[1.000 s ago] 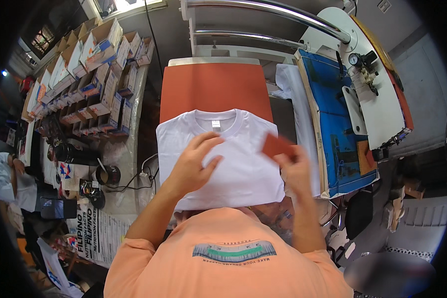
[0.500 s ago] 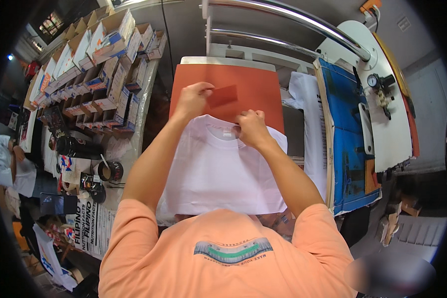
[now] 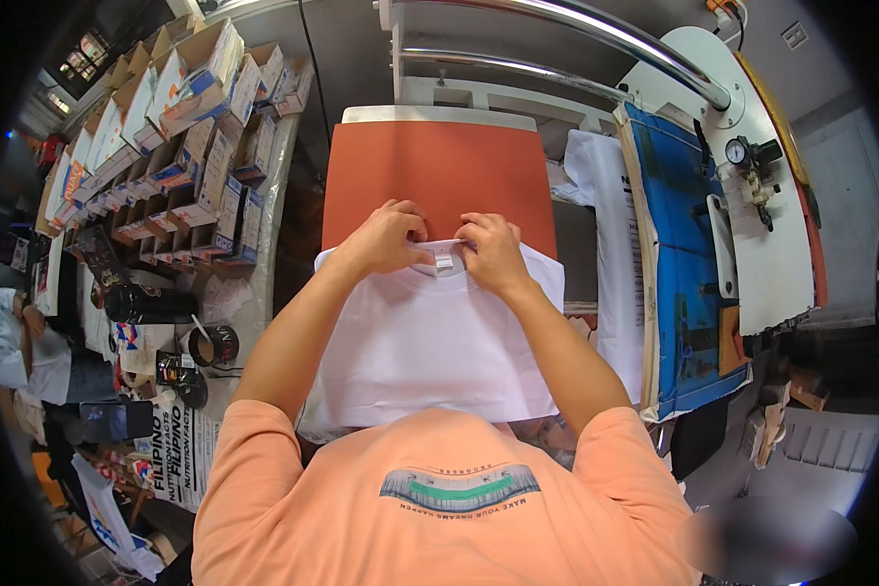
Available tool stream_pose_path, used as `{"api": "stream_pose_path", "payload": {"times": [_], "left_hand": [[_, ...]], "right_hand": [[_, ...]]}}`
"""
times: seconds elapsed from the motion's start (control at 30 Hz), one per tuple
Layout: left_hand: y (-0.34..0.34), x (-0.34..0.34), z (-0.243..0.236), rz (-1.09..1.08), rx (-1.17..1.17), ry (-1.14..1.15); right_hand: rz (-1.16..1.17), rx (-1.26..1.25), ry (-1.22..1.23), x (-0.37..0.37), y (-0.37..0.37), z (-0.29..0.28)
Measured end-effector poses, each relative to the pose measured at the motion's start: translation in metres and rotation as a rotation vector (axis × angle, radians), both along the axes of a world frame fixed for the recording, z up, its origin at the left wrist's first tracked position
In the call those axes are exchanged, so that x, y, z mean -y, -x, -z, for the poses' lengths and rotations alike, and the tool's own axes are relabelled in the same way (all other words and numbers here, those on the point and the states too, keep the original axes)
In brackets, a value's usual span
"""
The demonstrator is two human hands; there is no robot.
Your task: The person places white t-shirts onto a heat press, aligns them, and operates the machine to apply a printed design. After each press, the person removes the t-shirt and sets it aside, repeating the process with additional shirts.
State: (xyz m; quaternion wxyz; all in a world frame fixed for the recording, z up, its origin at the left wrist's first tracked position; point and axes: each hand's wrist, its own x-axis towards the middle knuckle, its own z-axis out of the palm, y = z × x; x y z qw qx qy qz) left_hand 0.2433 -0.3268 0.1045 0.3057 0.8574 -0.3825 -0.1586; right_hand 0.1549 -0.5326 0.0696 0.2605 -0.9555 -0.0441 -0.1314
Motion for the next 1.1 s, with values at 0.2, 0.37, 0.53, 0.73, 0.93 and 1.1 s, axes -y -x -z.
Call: {"api": "stream_pose_path", "payload": {"times": [0.2, 0.37, 0.53, 0.73, 0.93, 1.1], "left_hand": [[-0.002, 0.002, 0.01, -0.209, -0.143, 0.056], [0.009, 0.003, 0.015, -0.233, -0.002, 0.085], [0.014, 0.006, 0.01, -0.273, -0.026, -0.004], [0.033, 0.008, 0.026, -0.312, 0.552, 0.075], [0.073, -0.014, 0.007, -0.039, 0.292, -0.202], [0.081, -0.016, 0.039, -0.194, 0.285, -0.113]], "right_hand": [[0.01, -0.045, -0.036, -0.002, -0.001, -0.005], [0.042, 0.037, -0.05, -0.003, 0.001, 0.005], [0.042, -0.081, 0.009, -0.002, 0.002, 0.002], [0.155, 0.189, 0.211, -0.023, 0.022, -0.006], [0.033, -0.103, 0.265, -0.027, 0.056, -0.011], [-0.221, -0.022, 0.128, -0.039, 0.053, -0.013]]}}
